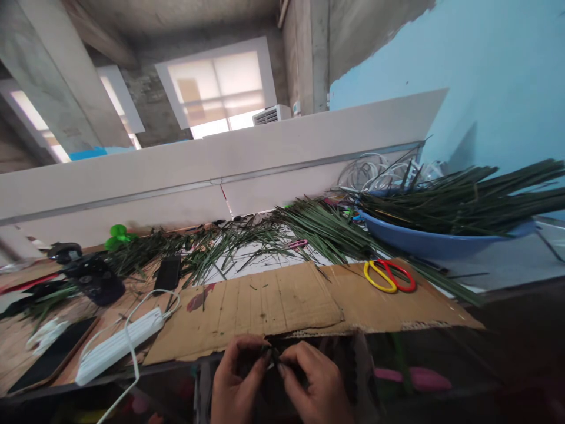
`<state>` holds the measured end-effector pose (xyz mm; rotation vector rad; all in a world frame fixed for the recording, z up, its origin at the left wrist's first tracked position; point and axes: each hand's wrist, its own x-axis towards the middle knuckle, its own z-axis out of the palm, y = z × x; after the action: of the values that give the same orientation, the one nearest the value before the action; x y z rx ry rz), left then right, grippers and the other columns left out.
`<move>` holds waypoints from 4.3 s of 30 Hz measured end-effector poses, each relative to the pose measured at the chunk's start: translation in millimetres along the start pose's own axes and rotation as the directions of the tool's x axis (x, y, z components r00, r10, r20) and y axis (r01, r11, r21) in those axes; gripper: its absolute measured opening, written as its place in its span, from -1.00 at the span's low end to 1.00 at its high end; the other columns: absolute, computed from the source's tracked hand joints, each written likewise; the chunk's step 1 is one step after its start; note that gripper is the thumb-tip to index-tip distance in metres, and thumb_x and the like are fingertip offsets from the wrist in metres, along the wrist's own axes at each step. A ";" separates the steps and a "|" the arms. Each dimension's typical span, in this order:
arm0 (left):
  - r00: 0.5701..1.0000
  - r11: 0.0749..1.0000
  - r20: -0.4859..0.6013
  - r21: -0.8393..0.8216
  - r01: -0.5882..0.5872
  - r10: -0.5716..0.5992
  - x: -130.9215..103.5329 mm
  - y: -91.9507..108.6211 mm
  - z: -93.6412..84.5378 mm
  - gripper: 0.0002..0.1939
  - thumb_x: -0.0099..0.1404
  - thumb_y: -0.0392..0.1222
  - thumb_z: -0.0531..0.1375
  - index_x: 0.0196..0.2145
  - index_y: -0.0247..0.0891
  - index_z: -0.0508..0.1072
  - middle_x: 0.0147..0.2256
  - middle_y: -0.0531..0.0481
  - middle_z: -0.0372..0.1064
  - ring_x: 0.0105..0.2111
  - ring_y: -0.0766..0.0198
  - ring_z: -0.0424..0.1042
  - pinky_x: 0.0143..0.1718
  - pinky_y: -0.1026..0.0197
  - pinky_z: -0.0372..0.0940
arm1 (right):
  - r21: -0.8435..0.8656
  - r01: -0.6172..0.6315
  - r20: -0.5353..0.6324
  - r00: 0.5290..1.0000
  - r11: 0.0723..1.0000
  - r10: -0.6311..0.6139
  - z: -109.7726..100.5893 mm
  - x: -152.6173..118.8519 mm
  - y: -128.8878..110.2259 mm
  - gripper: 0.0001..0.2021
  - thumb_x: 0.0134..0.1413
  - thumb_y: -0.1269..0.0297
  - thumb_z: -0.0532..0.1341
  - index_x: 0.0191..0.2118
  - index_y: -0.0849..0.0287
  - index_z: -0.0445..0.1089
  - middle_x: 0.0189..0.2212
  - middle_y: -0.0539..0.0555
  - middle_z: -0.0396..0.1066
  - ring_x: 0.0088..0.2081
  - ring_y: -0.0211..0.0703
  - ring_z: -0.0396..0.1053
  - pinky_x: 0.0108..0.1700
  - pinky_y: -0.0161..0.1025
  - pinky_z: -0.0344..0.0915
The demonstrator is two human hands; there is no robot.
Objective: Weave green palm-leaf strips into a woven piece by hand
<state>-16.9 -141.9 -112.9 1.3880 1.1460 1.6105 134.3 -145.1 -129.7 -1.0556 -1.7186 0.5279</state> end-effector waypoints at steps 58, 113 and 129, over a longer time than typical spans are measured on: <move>0.938 0.867 -0.071 0.410 -0.283 0.339 -6.4 -16.5 -0.4 -0.90 0.25 -0.15 0.25 -0.27 -0.10 0.56 -0.37 -0.06 0.58 -0.35 0.10 0.53 -0.20 0.13 0.40 | 0.070 -0.074 0.033 0.997 0.995 0.072 0.3 -0.4 -3.9 -0.87 0.18 0.30 0.17 -0.36 0.10 0.44 -0.47 -0.02 0.48 -0.41 -0.14 0.48 -0.33 -0.32 0.34; 0.649 0.622 0.636 -0.321 0.714 -0.416 17.9 -21.0 -16.6 -0.61 -0.01 -0.07 0.49 -0.43 -0.32 0.41 -0.49 0.06 0.30 -0.52 0.41 0.24 -0.45 0.36 0.10 | 0.742 -0.450 0.233 0.868 0.497 0.437 3.1 7.1 -5.5 -0.69 -0.08 0.03 0.45 -0.43 0.17 0.46 -0.55 -0.08 0.32 -0.49 -0.27 0.20 -0.42 -0.36 0.16; 0.804 0.929 0.505 -0.010 0.369 -0.314 24.0 -2.8 -24.4 -0.63 0.08 0.06 0.38 -0.48 -0.26 0.35 -0.49 0.08 0.20 -0.42 0.30 0.15 -0.38 0.30 0.09 | 0.772 -0.449 0.184 0.836 0.450 0.517 9.7 3.1 0.6 -0.66 -0.12 0.01 0.46 -0.41 0.17 0.45 -0.54 -0.06 0.32 -0.50 -0.26 0.21 -0.44 -0.35 0.19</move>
<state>-45.1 -123.0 -107.8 1.3263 0.9135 0.9616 125.4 -140.8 -132.4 -0.8392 -0.8518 1.4592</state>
